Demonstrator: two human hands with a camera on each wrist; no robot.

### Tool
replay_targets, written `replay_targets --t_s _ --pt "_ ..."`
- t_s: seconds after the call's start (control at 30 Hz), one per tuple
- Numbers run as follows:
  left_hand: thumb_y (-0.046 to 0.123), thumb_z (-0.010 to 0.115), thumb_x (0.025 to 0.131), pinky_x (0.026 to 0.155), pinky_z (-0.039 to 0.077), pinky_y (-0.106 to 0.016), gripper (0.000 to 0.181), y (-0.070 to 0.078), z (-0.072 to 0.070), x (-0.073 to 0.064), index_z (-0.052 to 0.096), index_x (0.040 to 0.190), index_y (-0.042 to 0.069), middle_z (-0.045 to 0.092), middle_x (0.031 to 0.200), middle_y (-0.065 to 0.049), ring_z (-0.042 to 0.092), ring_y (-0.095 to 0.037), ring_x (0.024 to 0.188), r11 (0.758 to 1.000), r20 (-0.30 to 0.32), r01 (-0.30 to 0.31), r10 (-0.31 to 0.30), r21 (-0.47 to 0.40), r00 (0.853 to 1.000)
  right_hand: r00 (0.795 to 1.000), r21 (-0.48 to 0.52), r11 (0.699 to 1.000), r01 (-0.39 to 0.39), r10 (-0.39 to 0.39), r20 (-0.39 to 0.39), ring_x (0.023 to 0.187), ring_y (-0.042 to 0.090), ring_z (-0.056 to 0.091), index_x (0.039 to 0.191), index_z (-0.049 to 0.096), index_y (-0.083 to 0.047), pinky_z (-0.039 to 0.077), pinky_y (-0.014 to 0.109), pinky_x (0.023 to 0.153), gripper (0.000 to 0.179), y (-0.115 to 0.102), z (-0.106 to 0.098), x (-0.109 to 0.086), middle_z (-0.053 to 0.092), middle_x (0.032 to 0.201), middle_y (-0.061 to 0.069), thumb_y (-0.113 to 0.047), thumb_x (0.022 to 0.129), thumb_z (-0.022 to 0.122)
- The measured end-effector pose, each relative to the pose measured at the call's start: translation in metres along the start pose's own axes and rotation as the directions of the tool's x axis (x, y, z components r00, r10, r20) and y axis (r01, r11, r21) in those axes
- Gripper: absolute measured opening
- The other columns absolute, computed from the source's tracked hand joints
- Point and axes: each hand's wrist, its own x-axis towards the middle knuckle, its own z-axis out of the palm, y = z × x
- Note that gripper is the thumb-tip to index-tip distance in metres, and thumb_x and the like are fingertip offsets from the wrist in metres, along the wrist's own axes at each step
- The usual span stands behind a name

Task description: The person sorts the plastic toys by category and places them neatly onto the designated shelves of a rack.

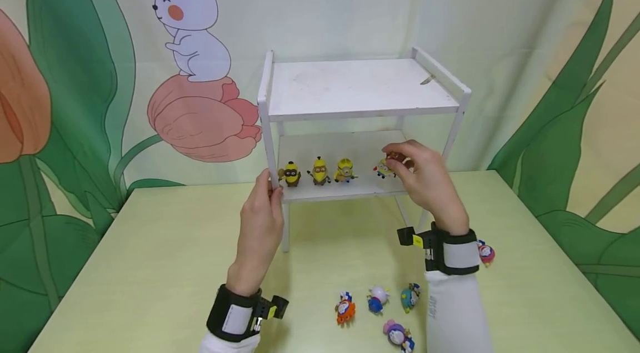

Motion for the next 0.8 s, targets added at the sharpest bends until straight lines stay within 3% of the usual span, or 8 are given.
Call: replay_targets --t_s 0.3,0.8 --pt "-0.003 0.054 0.098 0.069 0.057 -0.034 0.031 -0.002 0.001 0.0 0.045 0.127 -0.007 0.06 0.1 -0.019 0.061 -0.026 0.082 1.0 0.0 -0.002 0.002 0.007 1.0 0.996 0.013 0.996 -0.092 0.092 0.022 0.094 0.026 0.059 0.114 0.066 0.001 0.051 0.042 0.079 0.021 0.012 0.01 0.003 0.064 0.104 0.013 0.001 0.093 0.064" --pt "-0.002 0.053 0.099 0.071 0.057 -0.035 0.032 0.0 0.0 0.0 0.044 0.129 -0.007 0.061 0.103 -0.02 0.062 -0.026 0.085 1.0 0.006 0.008 -0.008 0.003 1.0 0.994 0.043 0.996 -0.073 0.069 0.091 0.097 0.025 0.058 0.119 0.063 0.005 0.051 0.039 0.08 0.023 0.012 0.026 0.007 0.062 0.112 0.016 0.005 0.097 0.055"
